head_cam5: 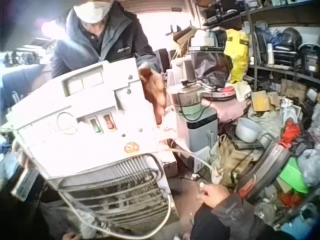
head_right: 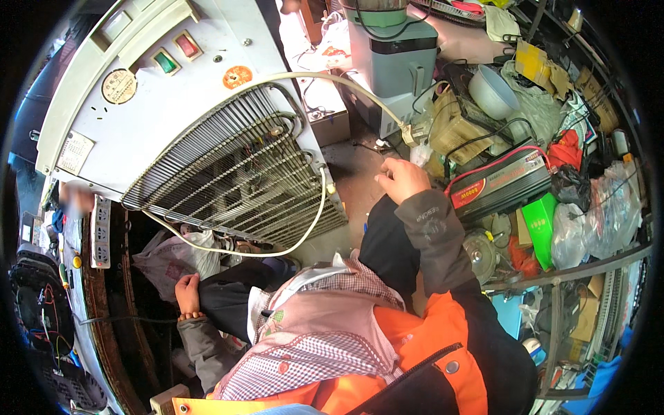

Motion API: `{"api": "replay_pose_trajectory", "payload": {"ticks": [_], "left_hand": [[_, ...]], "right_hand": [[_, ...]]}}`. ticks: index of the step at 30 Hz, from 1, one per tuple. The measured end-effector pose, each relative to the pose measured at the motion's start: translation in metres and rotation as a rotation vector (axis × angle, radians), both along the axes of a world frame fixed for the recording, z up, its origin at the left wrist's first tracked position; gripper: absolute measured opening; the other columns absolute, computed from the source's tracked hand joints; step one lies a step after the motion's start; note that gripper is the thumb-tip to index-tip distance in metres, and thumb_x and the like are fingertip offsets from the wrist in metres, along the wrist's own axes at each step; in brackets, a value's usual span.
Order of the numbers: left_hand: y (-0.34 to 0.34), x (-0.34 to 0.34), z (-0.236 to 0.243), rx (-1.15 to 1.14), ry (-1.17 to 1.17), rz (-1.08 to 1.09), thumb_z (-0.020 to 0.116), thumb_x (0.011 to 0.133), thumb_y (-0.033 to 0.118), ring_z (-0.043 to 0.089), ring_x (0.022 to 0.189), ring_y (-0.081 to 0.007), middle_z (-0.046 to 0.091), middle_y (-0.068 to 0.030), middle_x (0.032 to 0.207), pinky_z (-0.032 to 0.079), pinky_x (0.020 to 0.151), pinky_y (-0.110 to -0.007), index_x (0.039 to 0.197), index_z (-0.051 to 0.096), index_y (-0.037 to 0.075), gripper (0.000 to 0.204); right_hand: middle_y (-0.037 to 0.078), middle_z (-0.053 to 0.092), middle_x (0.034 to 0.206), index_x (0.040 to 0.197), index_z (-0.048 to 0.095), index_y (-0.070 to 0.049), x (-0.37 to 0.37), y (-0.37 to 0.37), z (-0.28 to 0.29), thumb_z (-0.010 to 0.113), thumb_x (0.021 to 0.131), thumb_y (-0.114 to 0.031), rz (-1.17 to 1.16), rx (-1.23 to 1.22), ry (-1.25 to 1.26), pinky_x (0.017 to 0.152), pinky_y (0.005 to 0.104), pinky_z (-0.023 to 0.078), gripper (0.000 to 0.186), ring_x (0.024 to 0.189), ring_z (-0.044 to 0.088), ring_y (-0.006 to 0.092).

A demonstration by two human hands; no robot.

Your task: The person repairs an electric heater by manipulating internal wires and components. They use a screwdriver to adjust connections inside the heater's casing and later plug the device into a power strip to test it.

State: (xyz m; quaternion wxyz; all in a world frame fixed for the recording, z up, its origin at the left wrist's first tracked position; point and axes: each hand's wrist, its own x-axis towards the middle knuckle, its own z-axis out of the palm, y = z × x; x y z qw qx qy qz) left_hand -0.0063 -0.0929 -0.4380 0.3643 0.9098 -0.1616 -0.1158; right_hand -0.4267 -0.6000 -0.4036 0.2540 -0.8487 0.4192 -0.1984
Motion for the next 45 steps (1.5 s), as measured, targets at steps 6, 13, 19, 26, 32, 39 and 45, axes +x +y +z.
{"api": "replay_pose_trajectory", "payload": {"ticks": [6, 13, 19, 26, 32, 39, 45], "left_hand": [[-0.009, -0.010, 0.014, 0.000, -0.019, -0.001, 0.072, 0.097, 0.025, 0.068, 0.084, -0.0184, 0.078, -0.0133, 0.090, 0.053, 0.084, -0.033, 0.103, 0.078, -0.006, 0.032], [0.000, -0.001, 0.005, -0.005, 0.003, -0.009, 0.072, 0.097, 0.023, 0.068, 0.084, -0.0184, 0.078, -0.0130, 0.091, 0.052, 0.084, -0.033, 0.105, 0.077, -0.007, 0.031], [-0.001, -0.001, 0.013, 0.091, 0.033, -0.005, 0.070, 0.098, 0.028, 0.062, 0.081, -0.0187, 0.075, -0.0116, 0.088, 0.051, 0.083, -0.036, 0.106, 0.076, -0.004, 0.033], [0.011, 0.008, -0.003, -0.023, 0.044, 0.004, 0.073, 0.100, 0.027, 0.062, 0.085, -0.0128, 0.075, -0.0059, 0.091, 0.050, 0.084, -0.030, 0.105, 0.077, -0.005, 0.033], [0.022, 0.017, -0.016, -0.094, 0.057, 0.060, 0.076, 0.100, 0.026, 0.061, 0.084, -0.0116, 0.074, -0.0037, 0.092, 0.050, 0.082, -0.028, 0.103, 0.078, -0.005, 0.031], [0.014, 0.003, -0.005, -0.139, -0.039, 0.165, 0.077, 0.100, 0.025, 0.061, 0.084, -0.0112, 0.074, -0.0031, 0.091, 0.050, 0.083, -0.028, 0.100, 0.077, -0.005, 0.029], [-0.003, -0.035, 0.004, -0.407, -0.080, 0.240, 0.077, 0.099, 0.022, 0.062, 0.088, -0.0117, 0.073, -0.0044, 0.098, 0.049, 0.086, -0.027, 0.107, 0.075, -0.005, 0.028]], "right_hand": [[0.019, 0.077, 0.091, 0.107, 0.076, -0.004, -0.002, 0.001, -0.003, 0.077, 0.089, -0.029, 0.017, -0.027, -0.024, 0.076, 0.0453, 0.057, 0.031, 0.085, 0.075, 0.0361], [0.017, 0.077, 0.100, 0.104, 0.076, -0.006, 0.000, 0.000, -0.005, 0.077, 0.090, -0.033, 0.012, -0.010, 0.020, 0.084, 0.0502, 0.057, 0.030, 0.096, 0.073, 0.0388], [0.019, 0.077, 0.099, 0.104, 0.077, -0.008, 0.001, -0.005, -0.011, 0.078, 0.091, -0.033, 0.011, -0.033, 0.022, 0.084, 0.0506, 0.057, 0.028, 0.096, 0.074, 0.0393], [0.016, 0.077, 0.087, 0.106, 0.077, -0.008, -0.003, -0.009, -0.020, 0.076, 0.093, -0.031, 0.013, 0.022, 0.014, 0.074, 0.0441, 0.056, 0.026, 0.083, 0.074, 0.0328], [0.013, 0.079, 0.091, 0.109, 0.076, -0.004, -0.001, -0.009, -0.014, 0.076, 0.096, -0.029, 0.011, 0.080, 0.043, 0.075, 0.0380, 0.056, 0.029, 0.082, 0.075, 0.0249], [0.012, 0.078, 0.087, 0.112, 0.077, -0.010, -0.002, -0.011, -0.017, 0.075, 0.093, -0.038, 0.014, 0.090, 0.015, 0.074, 0.0425, 0.055, 0.034, 0.081, 0.074, 0.0287], [0.005, 0.077, 0.097, 0.111, 0.077, -0.006, -0.015, -0.034, -0.033, 0.071, 0.101, -0.030, 0.232, 0.409, -0.344, 0.076, 0.0357, 0.054, 0.027, 0.086, 0.070, 0.0173]]}}
